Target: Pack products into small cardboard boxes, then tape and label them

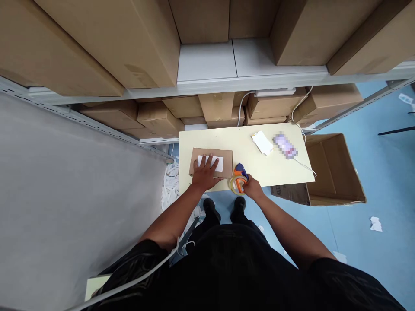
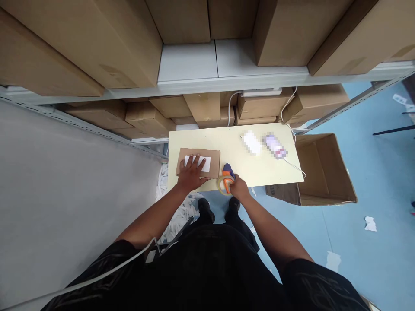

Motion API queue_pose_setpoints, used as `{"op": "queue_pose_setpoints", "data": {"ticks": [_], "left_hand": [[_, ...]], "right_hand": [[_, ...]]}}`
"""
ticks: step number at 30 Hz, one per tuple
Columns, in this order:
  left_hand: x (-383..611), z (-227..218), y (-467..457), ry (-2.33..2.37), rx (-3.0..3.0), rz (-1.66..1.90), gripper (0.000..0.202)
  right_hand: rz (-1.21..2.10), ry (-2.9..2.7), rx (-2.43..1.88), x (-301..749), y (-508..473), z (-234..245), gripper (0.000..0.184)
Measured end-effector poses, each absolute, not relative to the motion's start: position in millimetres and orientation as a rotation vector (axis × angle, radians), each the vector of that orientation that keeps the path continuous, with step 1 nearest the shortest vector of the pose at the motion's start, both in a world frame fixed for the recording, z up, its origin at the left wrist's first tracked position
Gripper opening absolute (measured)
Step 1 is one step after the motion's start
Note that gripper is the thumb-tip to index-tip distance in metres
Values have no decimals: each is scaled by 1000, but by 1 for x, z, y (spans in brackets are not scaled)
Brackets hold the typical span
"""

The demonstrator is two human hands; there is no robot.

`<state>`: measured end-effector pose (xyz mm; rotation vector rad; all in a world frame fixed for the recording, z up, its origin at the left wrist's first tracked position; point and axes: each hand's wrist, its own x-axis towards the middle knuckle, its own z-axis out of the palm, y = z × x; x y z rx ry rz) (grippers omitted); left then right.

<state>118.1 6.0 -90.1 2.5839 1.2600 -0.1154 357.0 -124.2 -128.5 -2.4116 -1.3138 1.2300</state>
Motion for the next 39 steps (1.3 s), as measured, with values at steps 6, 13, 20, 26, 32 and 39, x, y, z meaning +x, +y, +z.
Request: {"op": "queue_pose_setpoints", "data": {"ticks": [6,13,20,26,32,39], "left_hand": [[165,-92,1,1466,2430,-119,96],[140,-67,-9,1224,2469,-192,94],[68,-81,3,933,2632,-229,74],[91,-102,-6,1233,2528,-89,60],[111,-98,-11,1326,2485,-27,61],[120,-86,-33,1201,2488,-31,73]], "right_hand": [[1449,-1099,-2312,308,-188,-140,42],[1324,-1111,-2425,326,-100,-136,37],[1268,-1569,-2496,373,-14,-125,46],[1270,-1536,-2454,377,-23,-124,48],[1397,-1293,-2406,336,-137,-129,42],[1319,-1148,-2415,307,-126,-134,37]]}}
